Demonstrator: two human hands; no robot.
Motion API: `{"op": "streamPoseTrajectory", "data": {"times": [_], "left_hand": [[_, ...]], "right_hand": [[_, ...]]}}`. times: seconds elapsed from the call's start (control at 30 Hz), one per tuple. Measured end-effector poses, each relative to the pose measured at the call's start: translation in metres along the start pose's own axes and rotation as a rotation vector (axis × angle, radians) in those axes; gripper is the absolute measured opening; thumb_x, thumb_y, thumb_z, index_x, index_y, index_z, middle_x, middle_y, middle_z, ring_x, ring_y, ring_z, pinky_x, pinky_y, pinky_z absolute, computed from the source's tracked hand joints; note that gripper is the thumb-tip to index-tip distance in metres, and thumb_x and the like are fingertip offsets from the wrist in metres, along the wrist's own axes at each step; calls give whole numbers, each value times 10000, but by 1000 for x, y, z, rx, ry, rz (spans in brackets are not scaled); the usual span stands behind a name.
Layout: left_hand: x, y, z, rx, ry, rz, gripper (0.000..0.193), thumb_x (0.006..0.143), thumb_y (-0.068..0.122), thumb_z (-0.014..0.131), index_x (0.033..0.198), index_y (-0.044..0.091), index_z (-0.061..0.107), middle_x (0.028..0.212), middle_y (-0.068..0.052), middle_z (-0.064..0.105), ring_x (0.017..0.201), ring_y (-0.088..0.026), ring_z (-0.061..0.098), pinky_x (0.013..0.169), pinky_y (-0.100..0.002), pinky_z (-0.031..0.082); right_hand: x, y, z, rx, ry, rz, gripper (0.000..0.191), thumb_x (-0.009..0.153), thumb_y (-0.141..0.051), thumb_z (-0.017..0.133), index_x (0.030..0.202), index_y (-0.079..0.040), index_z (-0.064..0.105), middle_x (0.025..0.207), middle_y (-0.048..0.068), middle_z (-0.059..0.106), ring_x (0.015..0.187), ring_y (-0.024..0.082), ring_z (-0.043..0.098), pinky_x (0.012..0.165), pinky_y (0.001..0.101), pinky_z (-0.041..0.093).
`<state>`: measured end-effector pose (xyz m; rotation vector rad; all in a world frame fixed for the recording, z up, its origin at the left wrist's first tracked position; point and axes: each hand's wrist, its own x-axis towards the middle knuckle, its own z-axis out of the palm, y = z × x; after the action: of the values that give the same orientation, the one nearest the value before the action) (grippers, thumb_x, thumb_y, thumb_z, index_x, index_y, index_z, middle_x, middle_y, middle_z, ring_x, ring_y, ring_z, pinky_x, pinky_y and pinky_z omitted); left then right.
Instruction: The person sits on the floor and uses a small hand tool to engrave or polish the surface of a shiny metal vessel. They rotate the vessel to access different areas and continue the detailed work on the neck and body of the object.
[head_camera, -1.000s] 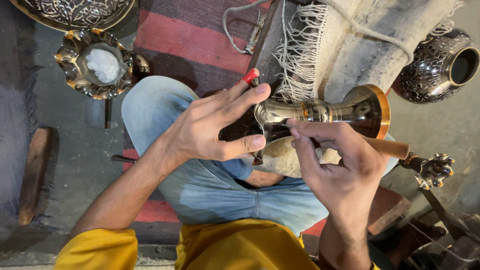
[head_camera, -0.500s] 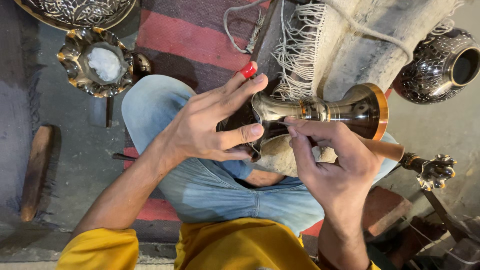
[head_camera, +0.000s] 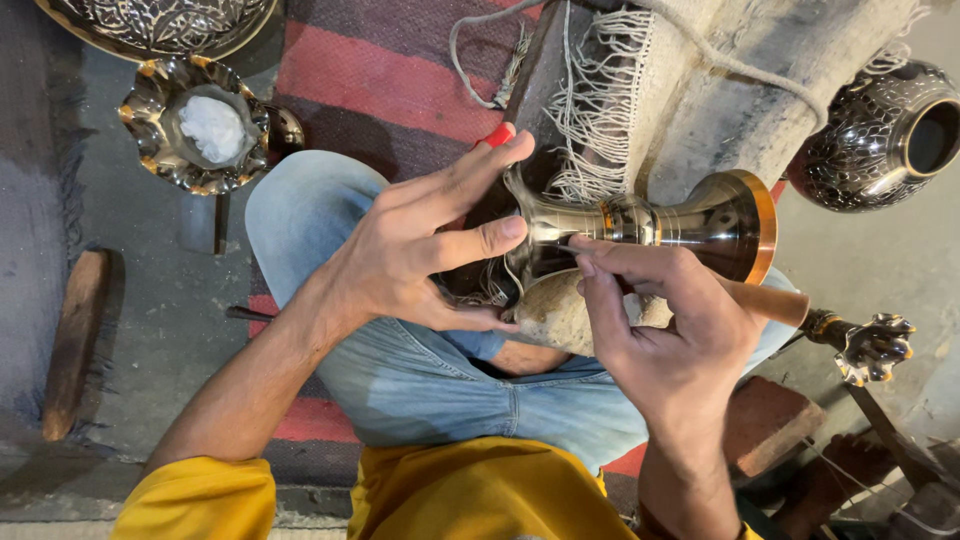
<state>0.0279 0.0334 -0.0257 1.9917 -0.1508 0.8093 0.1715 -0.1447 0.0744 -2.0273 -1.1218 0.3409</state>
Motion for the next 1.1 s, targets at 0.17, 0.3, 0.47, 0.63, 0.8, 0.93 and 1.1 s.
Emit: {"op": "streamPoseTrajectory", "data": {"times": [0.17, 0.3, 0.47, 0.63, 0.8, 0.93, 1.1], "left_hand": [[1, -1, -2, 65, 6, 28, 930, 830, 431, 967, 1525, 251, 376, 1605, -255, 360, 1473, -463, 479, 1193, -515, 521], [0, 1, -1, 77, 11, -35, 965, 823, 467, 991, 1534, 222, 387, 1628, -247, 388, 1412, -412, 554, 1128, -434, 547], [1, 6, 0, -40, 12, -173, 985, 734, 413, 971, 1501, 138, 419, 1612, -248, 422, 1393, -390, 600, 1140, -417, 551], [4, 4, -2, -66, 19, -112, 983, 755, 405, 977, 1506, 132, 404, 1591, -251, 379, 1452, -422, 516, 1202, -439, 492], [4, 1, -1, -82, 28, -129, 986, 772, 441, 977, 1508, 110, 411, 1585, -213, 435, 1441, -374, 552, 1214, -409, 497], [3, 3, 4, -126, 60, -220, 1007, 725, 450, 954, 1491, 61, 428, 1590, -214, 466, 1416, -355, 583, 1186, -398, 514], [-1, 7, 8, -108, 104, -192, 1052, 768, 431, 962, 1568, 110, 359, 1660, -220, 335, 1482, -390, 467, 1228, -457, 476]], "right_hand": [[-1, -1, -1, 3, -7, -30, 135, 948, 116, 747, 1031, 36, 676, 1059, 120, 780, 919, 124, 765, 787, 213, 603], [0, 0, -5, 16, -42, -55, 139, 939, 127, 740, 1026, 37, 680, 1062, 122, 779, 914, 139, 773, 819, 225, 615], [2, -2, -5, 23, -50, -83, 146, 940, 126, 746, 1024, 29, 677, 1028, 116, 776, 935, 141, 779, 837, 221, 617], [3, -4, 0, -17, 12, 19, 143, 855, 131, 756, 941, 53, 673, 951, 126, 775, 763, 127, 739, 653, 216, 551], [3, -4, -2, -13, -17, -90, 139, 948, 132, 755, 1007, 36, 675, 1017, 112, 774, 918, 144, 776, 816, 222, 608], [4, -4, -4, -29, -28, -125, 156, 943, 134, 752, 1011, 25, 664, 1000, 112, 768, 930, 157, 779, 850, 240, 612], [4, -4, -2, -12, -17, -55, 158, 922, 136, 737, 1025, 38, 669, 1035, 119, 771, 862, 141, 766, 791, 229, 607]]}}
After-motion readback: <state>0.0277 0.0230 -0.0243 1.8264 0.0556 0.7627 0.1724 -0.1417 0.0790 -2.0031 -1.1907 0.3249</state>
